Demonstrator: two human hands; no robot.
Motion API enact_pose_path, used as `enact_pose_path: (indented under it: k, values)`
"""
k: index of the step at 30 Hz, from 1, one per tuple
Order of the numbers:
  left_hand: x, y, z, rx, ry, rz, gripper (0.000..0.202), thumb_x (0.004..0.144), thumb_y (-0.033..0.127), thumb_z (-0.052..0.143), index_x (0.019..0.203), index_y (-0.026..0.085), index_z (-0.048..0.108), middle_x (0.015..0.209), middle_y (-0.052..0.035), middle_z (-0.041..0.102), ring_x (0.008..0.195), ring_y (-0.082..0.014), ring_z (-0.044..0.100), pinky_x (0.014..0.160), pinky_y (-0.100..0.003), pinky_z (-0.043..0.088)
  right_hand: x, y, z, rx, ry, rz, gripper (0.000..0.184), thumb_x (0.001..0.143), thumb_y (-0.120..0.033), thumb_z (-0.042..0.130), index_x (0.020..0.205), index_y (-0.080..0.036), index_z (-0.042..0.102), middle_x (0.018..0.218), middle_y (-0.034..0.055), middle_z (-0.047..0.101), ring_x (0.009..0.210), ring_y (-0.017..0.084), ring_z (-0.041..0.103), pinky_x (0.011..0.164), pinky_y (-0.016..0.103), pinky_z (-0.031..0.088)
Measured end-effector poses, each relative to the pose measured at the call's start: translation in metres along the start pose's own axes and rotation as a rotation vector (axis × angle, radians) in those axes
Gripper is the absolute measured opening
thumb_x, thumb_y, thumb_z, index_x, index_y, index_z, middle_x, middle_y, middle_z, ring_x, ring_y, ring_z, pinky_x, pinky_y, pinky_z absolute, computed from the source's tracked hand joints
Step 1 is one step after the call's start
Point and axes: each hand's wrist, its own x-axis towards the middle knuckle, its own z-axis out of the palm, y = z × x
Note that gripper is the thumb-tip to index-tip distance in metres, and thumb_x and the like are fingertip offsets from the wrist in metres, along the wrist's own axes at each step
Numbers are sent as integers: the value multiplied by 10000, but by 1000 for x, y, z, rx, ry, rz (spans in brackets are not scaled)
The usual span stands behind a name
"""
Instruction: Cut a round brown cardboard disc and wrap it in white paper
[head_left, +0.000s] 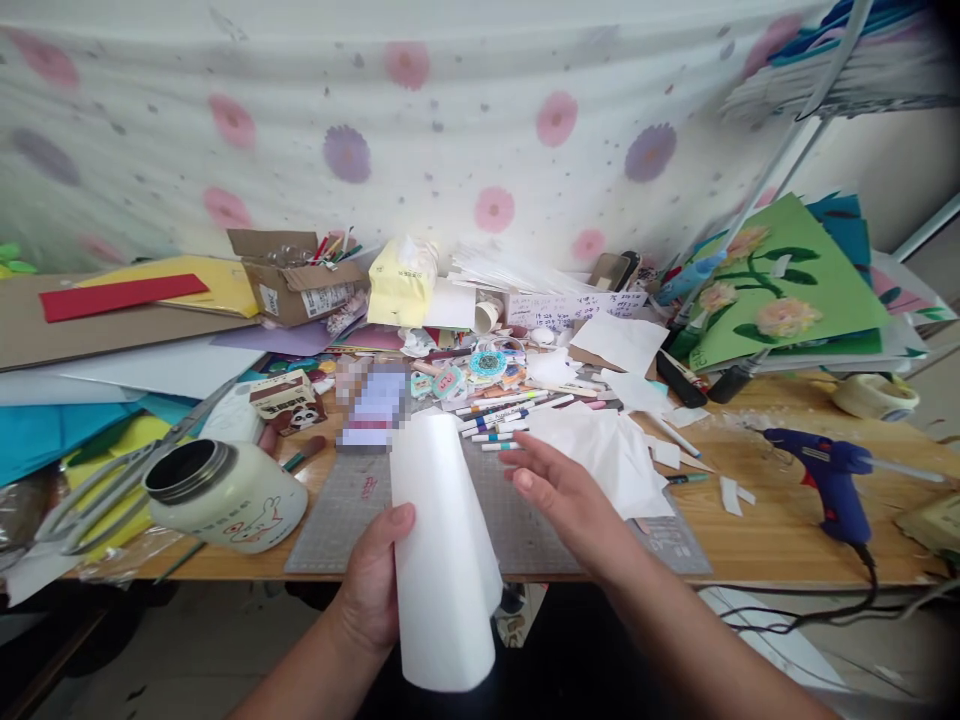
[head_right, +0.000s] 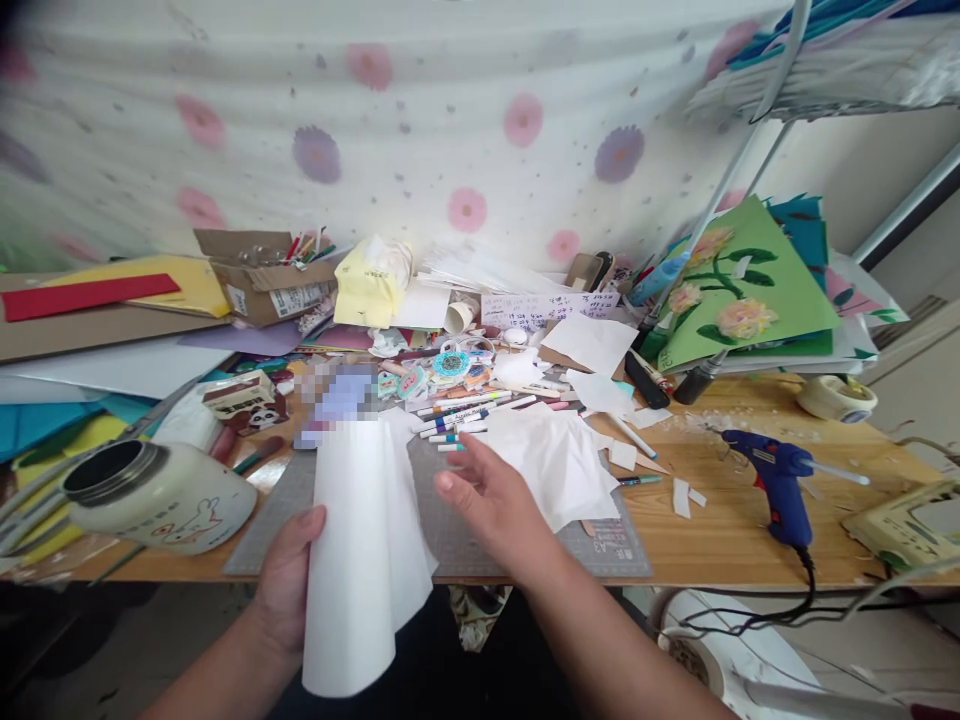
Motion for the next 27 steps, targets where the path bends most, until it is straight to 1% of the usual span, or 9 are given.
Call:
enact_pose_path:
  k: [3, 6, 9, 11, 15, 18, 20, 22, 27]
  values:
    - [-8, -1, -6, 47, -179, 18, 454, 611, 411, 789, 944, 111, 719, 864, -99, 772, 759, -231, 718, 697, -313, 578, -9, 3, 32, 321, -69, 207, 618, 752, -569, 676, 1231, -190, 578, 982, 79, 715, 822, 212, 652, 768, 356, 488]
    - [-16, -1, -7, 30, -267, 74, 394, 712, 407, 725, 990, 129, 707, 914, -72, 769, 834, -236, 713, 763, -319, 562, -18, 0, 46, 472, -158, 264, 435, 737, -526, 715, 994, -176, 688, 768, 25, 700, 636, 148, 602, 612, 271, 460]
    - [-21, -3, -2, -31, -343, 36, 341, 794, 405, 633, 949, 114, 720, 810, -48, 769, 855, -241, 711, 842, -325, 527, -27, -7, 49, 524, -103, 258, 320, 643, -413, 819, 779, -150, 701, 634, 6, 675, 554, 130, 578, 551, 241, 436]
    - [-23, -6, 1, -73, -378, 0, 367, 811, 437, 593, 924, 116, 728, 782, -36, 764, 893, -243, 703, 906, -329, 493, -31, -13, 47, 548, -43, 248, 293, 594, -355, 852, 734, -152, 694, 601, 0, 673, 525, 134, 583, 533, 241, 442]
    - [-21, -19, -1, -110, -433, -87, 587, 763, 618, 573, 1047, 120, 697, 947, -82, 756, 1033, -303, 652, 967, -399, 450, -34, -26, 36, 582, 61, 137, 233, 607, -306, 837, 751, -191, 693, 594, -20, 679, 501, 138, 589, 514, 235, 452]
    - [-19, -27, -9, -70, -378, -80, 641, 762, 625, 582, 1158, 124, 639, 1080, -128, 720, 1123, -335, 596, 986, -446, 422, -33, -32, 19, 586, 146, 127, 219, 584, -265, 811, 757, -203, 691, 609, -13, 695, 488, 160, 601, 499, 257, 466]
    - [-18, -30, -10, -25, -285, 23, 532, 786, 501, 638, 1202, 172, 605, 1141, -111, 698, 1118, -306, 599, 967, -424, 436, -32, -33, 6, 569, 191, 128, 216, 573, -245, 775, 768, -207, 690, 639, 2, 713, 529, 199, 636, 529, 294, 493]
    - [-18, -32, -7, 38, -207, 96, 552, 749, 376, 718, 1254, 223, 554, 1167, -93, 685, 1070, -276, 621, 919, -397, 466, -29, -32, -6, 548, 210, 100, 207, 583, -256, 730, 782, -217, 689, 670, 15, 725, 604, 244, 673, 594, 339, 521]
    - [-19, -33, 5, 142, -105, 83, 771, 658, 279, 799, 1342, 269, 443, 1105, -89, 692, 966, -262, 654, 829, -368, 504, -21, -18, -22, 576, 49, 9, 312, 690, -413, 581, 916, -236, 703, 857, 52, 755, 889, 329, 690, 789, 441, 521]
